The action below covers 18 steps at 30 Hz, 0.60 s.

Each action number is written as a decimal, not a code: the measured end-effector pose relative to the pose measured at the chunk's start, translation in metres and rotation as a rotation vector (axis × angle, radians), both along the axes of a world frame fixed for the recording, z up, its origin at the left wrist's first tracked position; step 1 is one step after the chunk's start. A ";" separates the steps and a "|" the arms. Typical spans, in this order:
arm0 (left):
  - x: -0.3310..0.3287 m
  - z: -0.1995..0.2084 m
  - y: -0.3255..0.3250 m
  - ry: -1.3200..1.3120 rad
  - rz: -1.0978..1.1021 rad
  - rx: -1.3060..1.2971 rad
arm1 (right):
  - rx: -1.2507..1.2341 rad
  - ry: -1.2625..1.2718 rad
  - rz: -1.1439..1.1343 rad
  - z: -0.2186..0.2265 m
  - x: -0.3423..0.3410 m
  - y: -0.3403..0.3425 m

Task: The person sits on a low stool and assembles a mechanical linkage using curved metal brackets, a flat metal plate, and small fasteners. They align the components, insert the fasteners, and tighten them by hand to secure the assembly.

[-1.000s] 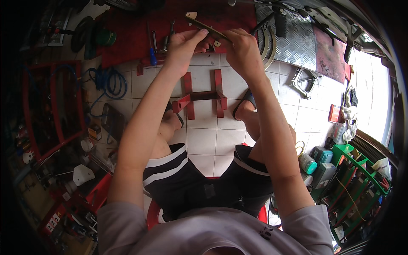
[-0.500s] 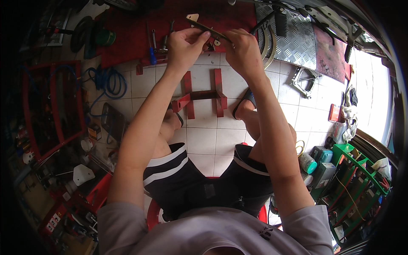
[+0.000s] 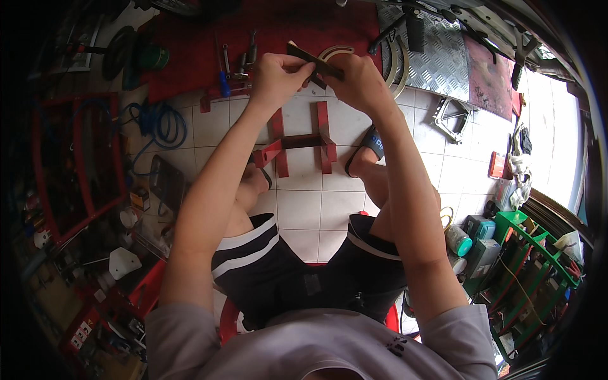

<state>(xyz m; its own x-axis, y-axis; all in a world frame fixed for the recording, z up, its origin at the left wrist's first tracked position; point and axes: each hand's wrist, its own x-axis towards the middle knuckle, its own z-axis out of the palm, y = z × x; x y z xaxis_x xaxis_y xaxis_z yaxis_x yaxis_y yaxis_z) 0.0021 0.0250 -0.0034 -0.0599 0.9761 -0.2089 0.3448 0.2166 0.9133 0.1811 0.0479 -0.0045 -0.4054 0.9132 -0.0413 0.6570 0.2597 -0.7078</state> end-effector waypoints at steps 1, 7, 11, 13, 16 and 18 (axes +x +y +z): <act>0.001 -0.005 0.000 0.017 -0.031 0.002 | -0.090 -0.003 -0.018 0.001 0.000 -0.002; 0.003 -0.021 -0.002 0.123 -0.258 0.026 | -0.175 -0.132 -0.062 0.001 0.012 0.008; 0.003 -0.016 -0.002 0.277 -0.333 -0.188 | -0.205 -0.034 -0.262 0.027 0.018 0.012; 0.004 -0.015 0.000 0.109 -0.271 -0.243 | -0.284 0.128 -0.309 0.025 0.022 0.017; 0.007 -0.013 0.002 -0.404 -0.123 -0.185 | -0.323 0.336 -0.337 0.017 0.021 0.020; 0.003 -0.004 0.009 -0.676 -0.080 -0.188 | -0.297 0.357 -0.340 0.016 0.020 0.020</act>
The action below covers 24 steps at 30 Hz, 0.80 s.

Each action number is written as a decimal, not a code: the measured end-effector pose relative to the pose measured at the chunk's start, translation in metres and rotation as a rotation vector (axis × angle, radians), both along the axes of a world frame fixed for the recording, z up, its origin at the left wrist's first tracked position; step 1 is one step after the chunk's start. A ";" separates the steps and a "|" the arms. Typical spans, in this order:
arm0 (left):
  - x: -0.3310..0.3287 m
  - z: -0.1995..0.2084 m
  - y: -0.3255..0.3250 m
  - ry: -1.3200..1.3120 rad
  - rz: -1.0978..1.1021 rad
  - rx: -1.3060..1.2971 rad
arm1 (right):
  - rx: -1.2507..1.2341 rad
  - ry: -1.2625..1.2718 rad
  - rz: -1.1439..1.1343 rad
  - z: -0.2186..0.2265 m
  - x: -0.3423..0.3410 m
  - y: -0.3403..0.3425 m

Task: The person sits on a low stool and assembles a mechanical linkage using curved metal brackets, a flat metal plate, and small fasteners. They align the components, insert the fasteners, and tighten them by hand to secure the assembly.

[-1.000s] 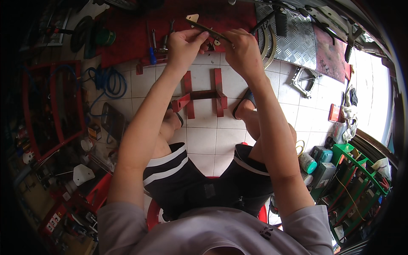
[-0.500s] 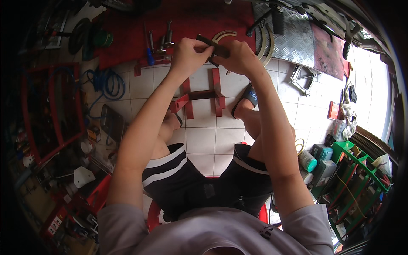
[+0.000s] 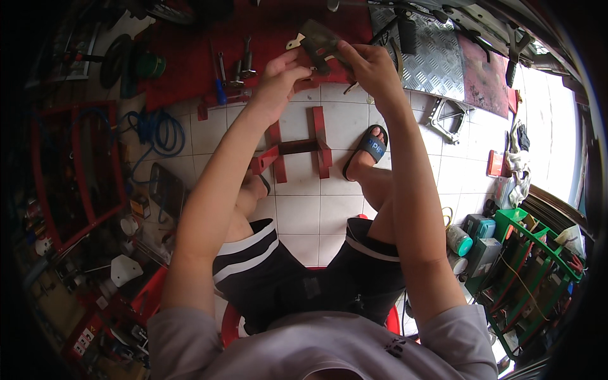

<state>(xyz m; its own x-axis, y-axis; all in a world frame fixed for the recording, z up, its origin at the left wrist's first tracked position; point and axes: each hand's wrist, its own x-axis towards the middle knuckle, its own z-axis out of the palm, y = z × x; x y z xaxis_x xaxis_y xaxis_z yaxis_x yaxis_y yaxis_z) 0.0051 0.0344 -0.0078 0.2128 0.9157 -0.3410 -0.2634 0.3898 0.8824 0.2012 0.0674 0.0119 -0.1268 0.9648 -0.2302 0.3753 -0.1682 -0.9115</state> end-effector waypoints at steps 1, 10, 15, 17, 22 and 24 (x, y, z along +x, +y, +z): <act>-0.001 0.004 0.001 -0.203 0.001 -0.033 | -0.003 -0.006 0.017 -0.001 -0.001 0.000; 0.002 -0.002 -0.003 -0.095 0.156 0.050 | -0.047 -0.020 0.232 0.010 -0.011 -0.009; 0.004 -0.007 -0.004 0.092 0.074 0.187 | -0.181 0.126 0.122 0.005 -0.015 -0.011; 0.009 -0.009 -0.006 0.138 0.047 0.216 | -0.144 0.190 0.115 0.001 -0.016 -0.012; 0.012 -0.014 -0.008 0.209 0.014 0.201 | -0.151 0.236 0.082 -0.002 -0.015 -0.010; 0.014 -0.013 -0.008 0.205 0.037 0.184 | -0.181 0.286 0.054 0.003 -0.016 -0.010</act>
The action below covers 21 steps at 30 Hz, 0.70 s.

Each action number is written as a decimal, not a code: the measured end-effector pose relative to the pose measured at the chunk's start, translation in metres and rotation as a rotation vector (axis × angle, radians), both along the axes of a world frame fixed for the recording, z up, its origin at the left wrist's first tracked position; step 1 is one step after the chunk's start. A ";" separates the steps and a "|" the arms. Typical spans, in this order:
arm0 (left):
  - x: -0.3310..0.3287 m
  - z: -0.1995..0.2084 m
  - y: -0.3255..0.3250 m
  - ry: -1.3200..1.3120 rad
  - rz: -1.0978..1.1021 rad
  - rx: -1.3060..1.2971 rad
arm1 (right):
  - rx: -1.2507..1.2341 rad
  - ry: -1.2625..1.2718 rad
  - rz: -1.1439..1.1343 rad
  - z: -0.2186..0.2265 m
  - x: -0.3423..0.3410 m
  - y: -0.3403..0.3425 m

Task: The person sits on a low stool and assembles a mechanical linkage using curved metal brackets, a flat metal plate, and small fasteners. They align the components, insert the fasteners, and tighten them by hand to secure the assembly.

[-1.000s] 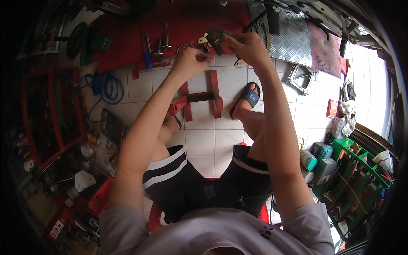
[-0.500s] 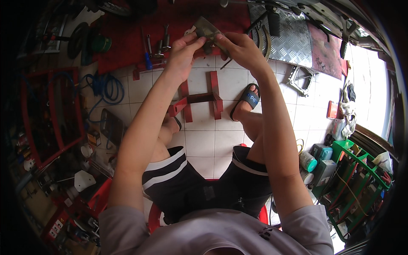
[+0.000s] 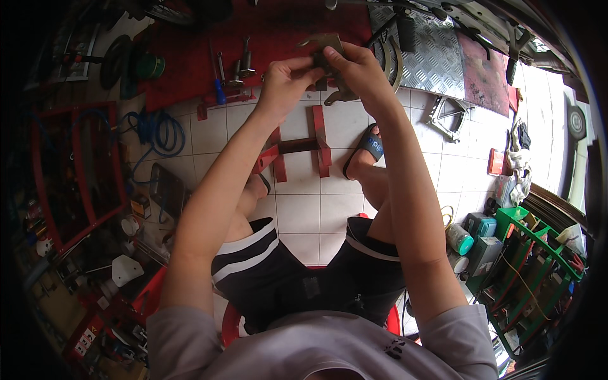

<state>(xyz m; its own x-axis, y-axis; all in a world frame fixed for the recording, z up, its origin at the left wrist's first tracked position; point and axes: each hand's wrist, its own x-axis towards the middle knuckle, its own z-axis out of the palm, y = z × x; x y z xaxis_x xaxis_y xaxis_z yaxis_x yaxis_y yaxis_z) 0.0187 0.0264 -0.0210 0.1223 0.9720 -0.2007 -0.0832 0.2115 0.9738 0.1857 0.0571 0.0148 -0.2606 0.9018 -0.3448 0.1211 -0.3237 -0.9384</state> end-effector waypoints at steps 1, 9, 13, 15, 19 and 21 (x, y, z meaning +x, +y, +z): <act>0.000 0.000 0.000 -0.003 0.013 -0.007 | 0.022 0.061 -0.047 0.000 0.000 0.001; -0.022 0.017 0.011 -0.012 0.185 -0.166 | 0.104 -0.097 -0.302 -0.001 0.038 0.017; -0.025 0.015 0.012 -0.021 0.172 -0.224 | 0.139 0.012 -0.341 -0.005 0.065 0.029; -0.023 0.015 0.012 0.000 0.107 -0.240 | 0.145 0.061 -0.382 0.002 0.070 0.029; -0.018 0.015 0.008 0.102 -0.028 -0.261 | 0.163 0.053 -0.508 0.011 0.092 0.027; -0.015 0.011 0.007 0.149 -0.069 -0.264 | 0.184 -0.017 -0.559 0.018 0.106 0.024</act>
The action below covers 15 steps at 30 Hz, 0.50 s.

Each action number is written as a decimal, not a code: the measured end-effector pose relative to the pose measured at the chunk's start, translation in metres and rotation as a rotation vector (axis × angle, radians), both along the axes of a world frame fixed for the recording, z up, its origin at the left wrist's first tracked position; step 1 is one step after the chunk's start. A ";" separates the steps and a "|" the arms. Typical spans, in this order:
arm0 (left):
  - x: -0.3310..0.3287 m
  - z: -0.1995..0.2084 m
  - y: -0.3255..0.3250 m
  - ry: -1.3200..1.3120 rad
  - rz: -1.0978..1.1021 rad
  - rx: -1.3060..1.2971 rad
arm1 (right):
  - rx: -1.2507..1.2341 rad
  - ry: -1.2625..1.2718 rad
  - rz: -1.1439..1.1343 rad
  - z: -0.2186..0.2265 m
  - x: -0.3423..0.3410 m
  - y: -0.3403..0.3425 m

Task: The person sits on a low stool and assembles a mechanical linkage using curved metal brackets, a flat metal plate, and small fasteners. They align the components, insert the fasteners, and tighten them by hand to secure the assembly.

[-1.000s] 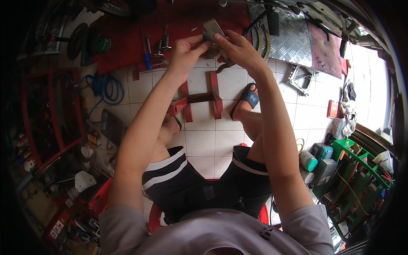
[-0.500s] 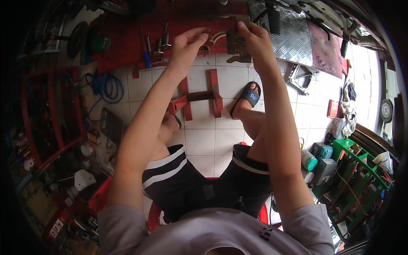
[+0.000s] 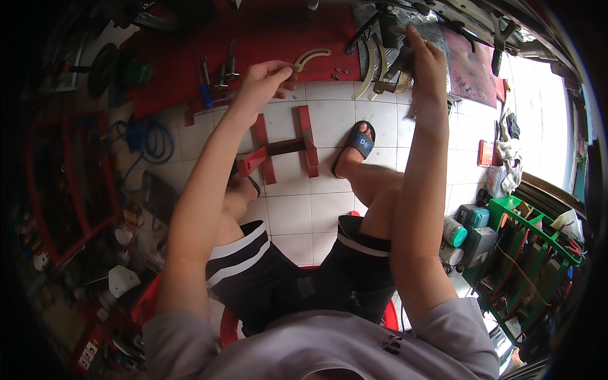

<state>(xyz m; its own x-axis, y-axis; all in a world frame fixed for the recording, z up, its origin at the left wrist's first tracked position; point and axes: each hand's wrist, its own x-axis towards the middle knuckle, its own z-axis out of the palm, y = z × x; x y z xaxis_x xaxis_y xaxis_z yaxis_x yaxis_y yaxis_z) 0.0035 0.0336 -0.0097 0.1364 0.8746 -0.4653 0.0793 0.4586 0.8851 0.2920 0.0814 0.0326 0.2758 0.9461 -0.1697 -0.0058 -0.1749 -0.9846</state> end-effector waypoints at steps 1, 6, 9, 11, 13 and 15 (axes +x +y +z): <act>0.001 -0.003 0.000 0.018 -0.018 0.001 | 0.009 0.020 -0.059 -0.001 0.007 0.001; 0.005 -0.022 -0.003 0.264 -0.164 0.121 | 0.166 0.120 -0.354 0.001 0.018 -0.001; 0.011 -0.031 -0.012 0.457 -0.304 0.277 | 0.200 0.139 -0.423 0.003 0.033 -0.005; 0.016 -0.034 -0.018 0.512 -0.375 0.297 | 0.194 0.150 -0.443 0.005 0.044 -0.006; 0.025 -0.041 -0.021 0.497 -0.442 0.285 | 0.175 0.161 -0.468 0.006 0.054 -0.006; 0.039 -0.066 -0.023 0.467 -0.424 0.178 | 0.182 0.150 -0.436 -0.002 0.065 -0.005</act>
